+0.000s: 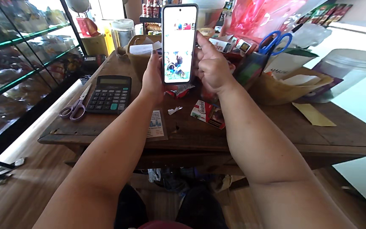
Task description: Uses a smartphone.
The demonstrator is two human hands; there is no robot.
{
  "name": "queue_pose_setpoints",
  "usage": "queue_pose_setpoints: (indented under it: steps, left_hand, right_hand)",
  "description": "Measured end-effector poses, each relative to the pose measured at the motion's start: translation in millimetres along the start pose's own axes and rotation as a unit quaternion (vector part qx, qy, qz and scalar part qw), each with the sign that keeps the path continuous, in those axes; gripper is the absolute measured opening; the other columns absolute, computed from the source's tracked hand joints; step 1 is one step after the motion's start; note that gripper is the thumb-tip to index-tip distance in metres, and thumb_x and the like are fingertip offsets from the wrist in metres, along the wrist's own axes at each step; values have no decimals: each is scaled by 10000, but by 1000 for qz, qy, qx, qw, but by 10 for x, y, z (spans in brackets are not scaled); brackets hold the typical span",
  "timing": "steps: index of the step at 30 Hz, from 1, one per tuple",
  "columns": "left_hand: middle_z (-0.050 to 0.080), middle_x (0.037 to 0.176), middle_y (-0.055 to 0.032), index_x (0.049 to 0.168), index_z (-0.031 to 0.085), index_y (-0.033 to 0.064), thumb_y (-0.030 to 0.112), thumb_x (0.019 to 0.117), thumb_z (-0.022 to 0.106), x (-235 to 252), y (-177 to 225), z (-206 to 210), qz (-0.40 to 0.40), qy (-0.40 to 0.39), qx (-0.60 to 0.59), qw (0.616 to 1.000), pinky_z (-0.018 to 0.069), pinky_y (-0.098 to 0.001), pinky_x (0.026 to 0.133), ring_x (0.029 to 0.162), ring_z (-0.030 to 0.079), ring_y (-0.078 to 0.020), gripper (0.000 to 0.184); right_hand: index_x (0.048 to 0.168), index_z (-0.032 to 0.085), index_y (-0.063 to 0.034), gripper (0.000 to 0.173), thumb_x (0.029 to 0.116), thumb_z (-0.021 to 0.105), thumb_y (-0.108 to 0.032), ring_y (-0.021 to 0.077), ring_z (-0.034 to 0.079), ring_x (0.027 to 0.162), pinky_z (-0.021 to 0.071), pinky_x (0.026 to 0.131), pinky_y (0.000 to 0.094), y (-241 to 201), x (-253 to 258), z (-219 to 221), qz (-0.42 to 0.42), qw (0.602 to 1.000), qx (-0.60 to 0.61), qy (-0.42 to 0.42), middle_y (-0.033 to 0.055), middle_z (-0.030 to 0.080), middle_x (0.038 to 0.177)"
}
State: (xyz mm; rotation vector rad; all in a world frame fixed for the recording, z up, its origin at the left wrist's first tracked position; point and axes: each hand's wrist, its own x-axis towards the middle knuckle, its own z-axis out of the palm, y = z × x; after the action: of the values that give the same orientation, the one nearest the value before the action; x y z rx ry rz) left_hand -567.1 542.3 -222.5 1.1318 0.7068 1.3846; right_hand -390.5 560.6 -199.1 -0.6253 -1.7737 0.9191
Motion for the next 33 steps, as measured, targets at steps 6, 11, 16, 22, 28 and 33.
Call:
queue_pose_setpoints:
  steps: [6, 11, 16, 22, 28, 33]
  left_hand:
    - [690, 1171, -77, 1343, 546, 159, 559, 1076, 37, 2, 1, -1, 2, 2, -5, 1000, 587, -373, 617, 949, 705, -222, 700]
    - [689, 1158, -79, 1349, 536, 150, 546, 1079, 30, 1, -7, -7, 8, -4, 1, 1000, 593, -372, 628, 941, 705, -221, 697]
    - [681, 1186, -83, 1381, 521, 146, 547, 1076, 23, -5, 2, -4, 8, -7, -2, 1000, 592, -370, 635, 953, 702, -217, 708]
    - [687, 1181, -82, 1361, 532, 153, 555, 1076, 29, -1, 5, -1, 5, -2, -1, 1000, 590, -365, 612, 934, 708, -222, 704]
    - [687, 1176, -76, 1347, 540, 164, 556, 1077, 35, 2, 6, 2, 4, 4, -2, 1000, 587, -376, 614, 951, 705, -227, 694]
    - [697, 1158, -80, 1343, 546, 152, 558, 1072, 18, 3, 3, 1, 7, -1, -4, 1000, 591, -366, 608, 922, 712, -219, 719]
  right_hand:
    - [1645, 105, -68, 855, 841, 368, 53, 185, 602, 1286, 542, 1033, 384, 6, 2, -2, 2, 1000, -10, 0, 122, 536, 1496]
    - [1641, 110, -62, 841, 851, 369, 61, 192, 603, 1284, 543, 1032, 382, 11, -2, -11, -5, 1000, -9, -5, 131, 525, 1504]
    - [1642, 110, -61, 840, 852, 368, 64, 197, 608, 1280, 545, 1033, 386, 3, -2, -7, -2, 1000, -3, -3, 132, 532, 1499]
    - [1641, 103, -62, 854, 839, 370, 62, 199, 617, 1268, 552, 1023, 387, -5, 5, -13, -3, 1000, -4, -9, 137, 539, 1489]
    - [1643, 94, -63, 864, 836, 376, 58, 199, 603, 1289, 545, 1037, 389, -11, 5, -14, -1, 1000, -5, -10, 134, 528, 1502]
    - [1643, 100, -68, 867, 832, 380, 55, 205, 615, 1272, 556, 1020, 395, 0, 7, -17, -2, 1000, -2, -9, 137, 542, 1487]
